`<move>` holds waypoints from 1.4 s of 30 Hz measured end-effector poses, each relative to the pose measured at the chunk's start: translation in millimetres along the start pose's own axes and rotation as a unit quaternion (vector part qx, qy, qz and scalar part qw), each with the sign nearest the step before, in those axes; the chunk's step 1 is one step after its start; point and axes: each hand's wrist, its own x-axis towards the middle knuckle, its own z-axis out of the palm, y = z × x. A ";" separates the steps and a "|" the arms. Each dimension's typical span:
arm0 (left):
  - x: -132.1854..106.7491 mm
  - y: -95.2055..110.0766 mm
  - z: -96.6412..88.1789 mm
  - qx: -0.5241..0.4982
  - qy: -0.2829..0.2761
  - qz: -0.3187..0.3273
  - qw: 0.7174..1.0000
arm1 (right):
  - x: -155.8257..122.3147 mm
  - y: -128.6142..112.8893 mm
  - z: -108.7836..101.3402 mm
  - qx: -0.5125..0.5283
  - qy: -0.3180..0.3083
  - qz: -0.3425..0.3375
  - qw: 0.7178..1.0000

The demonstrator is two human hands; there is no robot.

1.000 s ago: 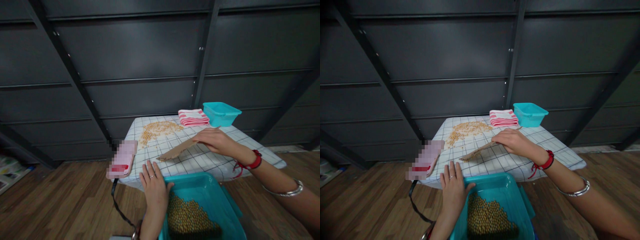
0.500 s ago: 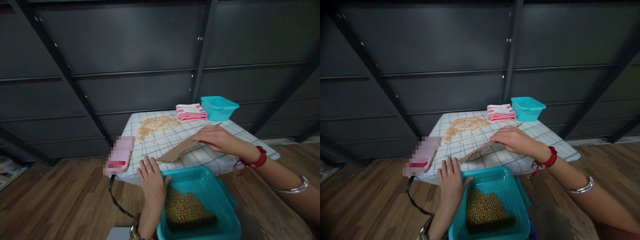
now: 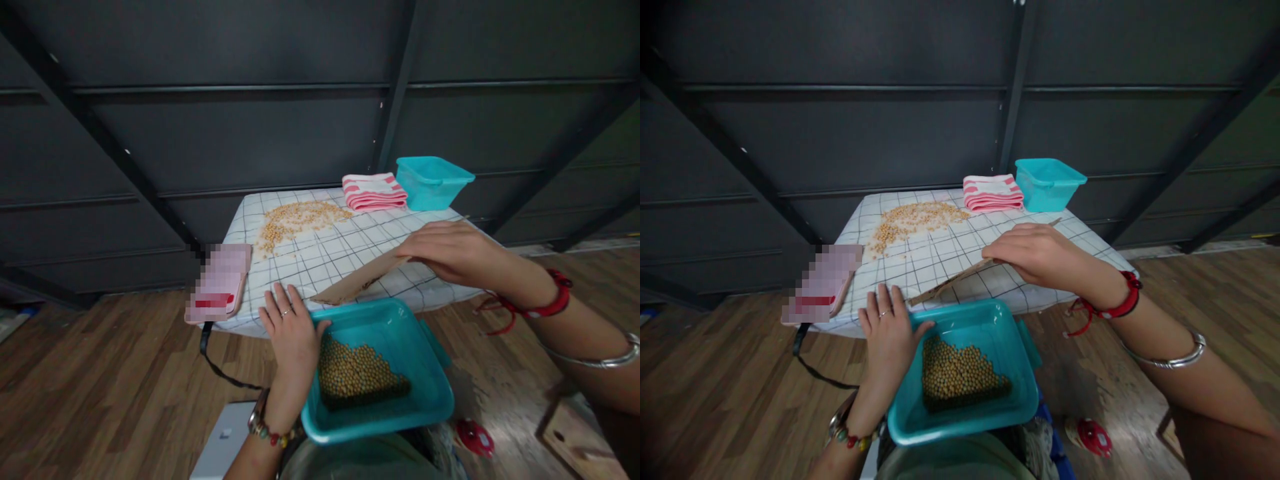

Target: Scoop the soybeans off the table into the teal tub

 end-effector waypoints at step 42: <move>0.0 -0.1 2.7 -0.044 -0.018 -0.005 0.999 | -20.8 -41.4 -23.0 0.028 -0.012 0.042 0.999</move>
